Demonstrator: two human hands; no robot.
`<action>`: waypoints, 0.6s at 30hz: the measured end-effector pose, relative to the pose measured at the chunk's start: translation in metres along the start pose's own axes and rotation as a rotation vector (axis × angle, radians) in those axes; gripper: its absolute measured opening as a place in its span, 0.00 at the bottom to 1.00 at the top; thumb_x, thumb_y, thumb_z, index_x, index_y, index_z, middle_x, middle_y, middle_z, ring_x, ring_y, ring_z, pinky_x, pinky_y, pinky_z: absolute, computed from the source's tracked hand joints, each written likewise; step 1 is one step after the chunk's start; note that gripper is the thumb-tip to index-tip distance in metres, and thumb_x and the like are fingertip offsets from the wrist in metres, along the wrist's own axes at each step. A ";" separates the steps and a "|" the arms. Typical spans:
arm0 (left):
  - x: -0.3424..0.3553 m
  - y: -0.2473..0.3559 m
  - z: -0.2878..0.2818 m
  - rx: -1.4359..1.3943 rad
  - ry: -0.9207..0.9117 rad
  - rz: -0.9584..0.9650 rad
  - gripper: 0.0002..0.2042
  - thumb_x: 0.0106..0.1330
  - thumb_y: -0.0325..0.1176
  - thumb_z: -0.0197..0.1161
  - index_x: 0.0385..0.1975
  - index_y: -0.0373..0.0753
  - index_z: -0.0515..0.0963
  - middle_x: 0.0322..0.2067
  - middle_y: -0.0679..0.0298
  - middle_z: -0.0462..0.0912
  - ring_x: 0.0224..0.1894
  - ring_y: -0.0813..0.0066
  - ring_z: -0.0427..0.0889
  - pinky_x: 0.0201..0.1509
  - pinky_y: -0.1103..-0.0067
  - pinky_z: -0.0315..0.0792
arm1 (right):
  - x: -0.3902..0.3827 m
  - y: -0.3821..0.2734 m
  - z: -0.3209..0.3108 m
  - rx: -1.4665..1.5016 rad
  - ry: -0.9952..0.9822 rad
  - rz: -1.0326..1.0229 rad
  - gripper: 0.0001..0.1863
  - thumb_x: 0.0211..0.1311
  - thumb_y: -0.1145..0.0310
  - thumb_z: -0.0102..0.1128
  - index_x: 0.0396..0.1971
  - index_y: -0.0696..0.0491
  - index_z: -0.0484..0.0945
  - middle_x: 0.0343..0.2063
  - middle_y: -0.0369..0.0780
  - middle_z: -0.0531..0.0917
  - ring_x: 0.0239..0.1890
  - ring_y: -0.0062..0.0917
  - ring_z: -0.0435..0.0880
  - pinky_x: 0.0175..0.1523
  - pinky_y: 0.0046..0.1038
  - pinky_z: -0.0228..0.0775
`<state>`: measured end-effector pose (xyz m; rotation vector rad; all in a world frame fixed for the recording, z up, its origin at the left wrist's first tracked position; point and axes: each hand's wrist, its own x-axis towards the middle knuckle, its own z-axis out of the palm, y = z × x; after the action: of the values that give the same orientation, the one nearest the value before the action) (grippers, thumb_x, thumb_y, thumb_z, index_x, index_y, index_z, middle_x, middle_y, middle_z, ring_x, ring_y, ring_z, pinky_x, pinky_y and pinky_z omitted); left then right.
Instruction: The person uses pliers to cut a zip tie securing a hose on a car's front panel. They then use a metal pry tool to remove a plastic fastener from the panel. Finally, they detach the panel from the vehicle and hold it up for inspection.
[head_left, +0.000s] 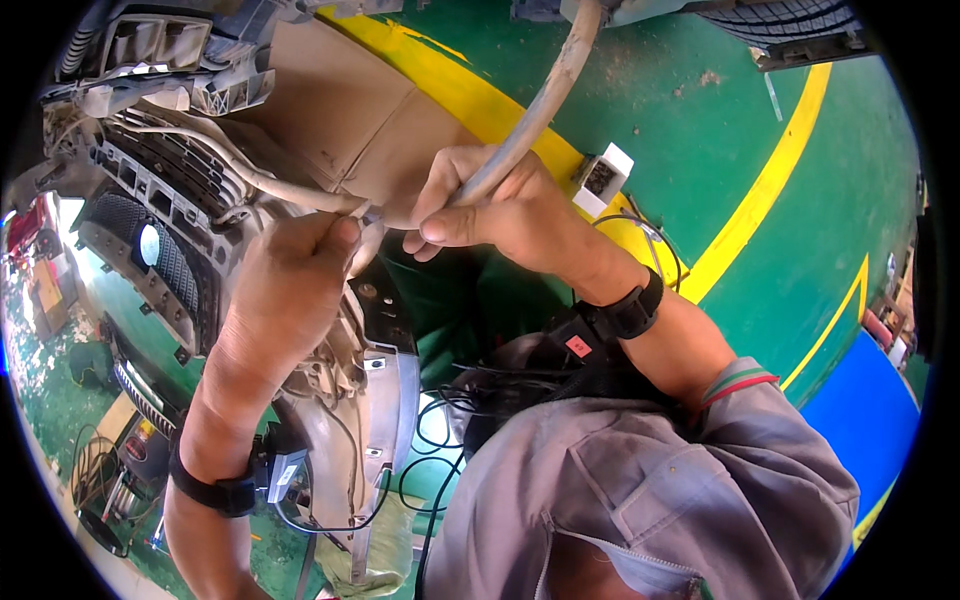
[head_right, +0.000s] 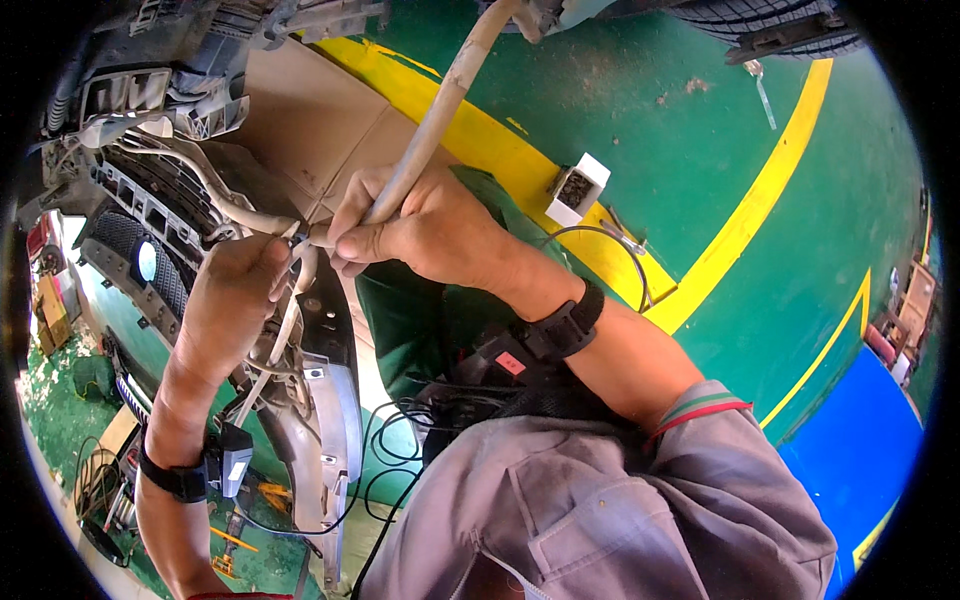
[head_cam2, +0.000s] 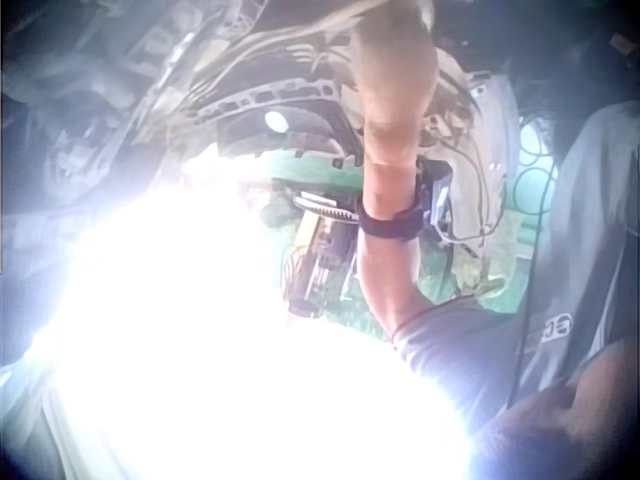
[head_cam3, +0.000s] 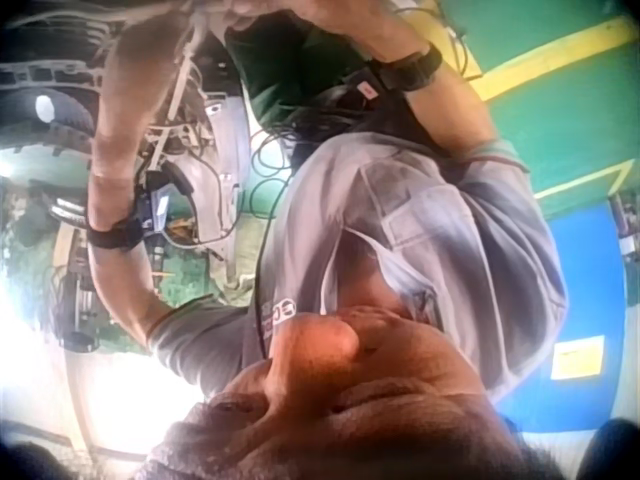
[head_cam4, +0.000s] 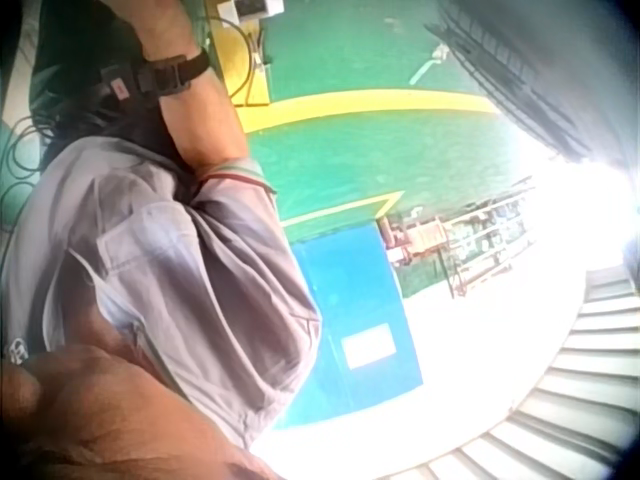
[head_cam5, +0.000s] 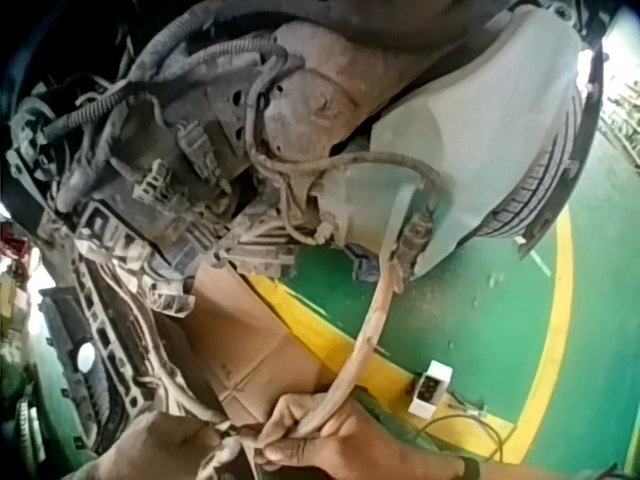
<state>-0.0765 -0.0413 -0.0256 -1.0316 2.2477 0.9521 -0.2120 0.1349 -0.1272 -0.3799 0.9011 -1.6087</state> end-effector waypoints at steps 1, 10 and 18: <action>0.001 0.008 0.001 0.143 0.046 0.028 0.13 0.74 0.39 0.59 0.39 0.36 0.84 0.29 0.46 0.84 0.34 0.46 0.84 0.38 0.63 0.76 | 0.000 0.000 -0.002 -0.019 0.009 -0.002 0.05 0.64 0.79 0.69 0.34 0.59 0.80 0.33 0.41 0.87 0.40 0.28 0.91 0.47 0.28 0.86; 0.009 -0.012 0.008 0.231 -0.019 0.379 0.05 0.71 0.27 0.59 0.34 0.32 0.79 0.29 0.52 0.82 0.33 0.49 0.84 0.36 0.64 0.77 | 0.001 0.001 -0.006 -0.048 0.026 -0.040 0.06 0.64 0.77 0.70 0.35 0.59 0.80 0.33 0.40 0.87 0.40 0.28 0.91 0.47 0.27 0.85; 0.004 0.030 0.008 0.567 0.199 0.241 0.11 0.71 0.36 0.61 0.29 0.38 0.82 0.27 0.50 0.85 0.32 0.52 0.86 0.37 0.64 0.79 | 0.001 -0.001 -0.013 -0.131 0.018 -0.056 0.06 0.64 0.78 0.70 0.34 0.59 0.80 0.32 0.40 0.87 0.39 0.27 0.91 0.47 0.26 0.85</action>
<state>-0.1015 -0.0228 -0.0222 -0.6291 2.6231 0.2586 -0.2217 0.1385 -0.1350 -0.4863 1.0206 -1.6109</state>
